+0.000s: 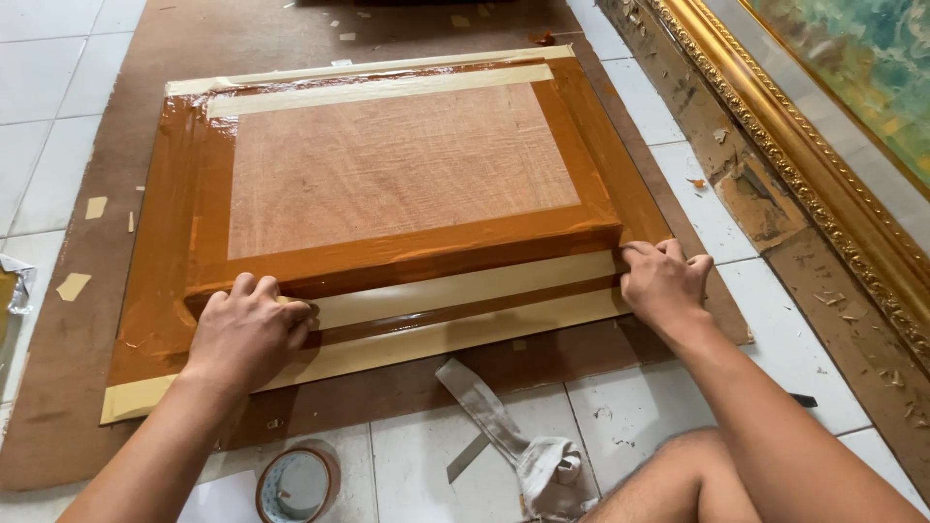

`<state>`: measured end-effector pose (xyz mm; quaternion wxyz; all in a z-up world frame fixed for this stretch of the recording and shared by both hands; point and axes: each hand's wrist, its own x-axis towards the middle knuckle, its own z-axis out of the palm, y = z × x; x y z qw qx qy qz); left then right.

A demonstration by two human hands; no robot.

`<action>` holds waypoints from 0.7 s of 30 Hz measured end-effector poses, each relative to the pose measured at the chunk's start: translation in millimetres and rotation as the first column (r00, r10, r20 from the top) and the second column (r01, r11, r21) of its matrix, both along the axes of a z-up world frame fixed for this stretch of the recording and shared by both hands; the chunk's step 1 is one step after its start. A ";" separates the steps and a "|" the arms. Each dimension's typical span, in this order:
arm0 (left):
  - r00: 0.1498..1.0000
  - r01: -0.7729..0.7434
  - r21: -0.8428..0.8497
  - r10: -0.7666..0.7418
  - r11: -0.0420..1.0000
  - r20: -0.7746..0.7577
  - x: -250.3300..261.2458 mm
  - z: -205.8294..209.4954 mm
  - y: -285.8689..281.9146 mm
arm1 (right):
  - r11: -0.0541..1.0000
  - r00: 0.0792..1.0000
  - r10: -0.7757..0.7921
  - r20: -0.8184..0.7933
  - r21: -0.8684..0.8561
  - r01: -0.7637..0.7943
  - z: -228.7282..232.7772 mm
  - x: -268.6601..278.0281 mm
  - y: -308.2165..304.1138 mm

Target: Applying brown adhesive tape to the back of a picture frame and smoothing it with a cloth to seal the backing.

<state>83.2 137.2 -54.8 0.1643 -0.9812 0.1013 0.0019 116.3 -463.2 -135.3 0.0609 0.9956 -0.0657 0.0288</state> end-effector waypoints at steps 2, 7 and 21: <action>1.000 -0.011 -0.008 0.011 1.000 -0.005 -0.4 4.6 0.4 | 0.999 1.000 0.004 -0.007 -0.042 -0.005 0.5 1.0 -0.7; 1.000 0.005 -0.023 -0.005 1.000 -0.009 1.9 4.7 2.2 | 0.998 0.998 0.056 0.028 0.013 -0.056 4.2 -7.6 13.7; 0.995 0.083 -0.031 -0.081 0.996 0.056 8.2 -19.1 4.2 | 0.998 1.000 0.014 -0.004 0.060 -0.014 4.9 -11.0 25.8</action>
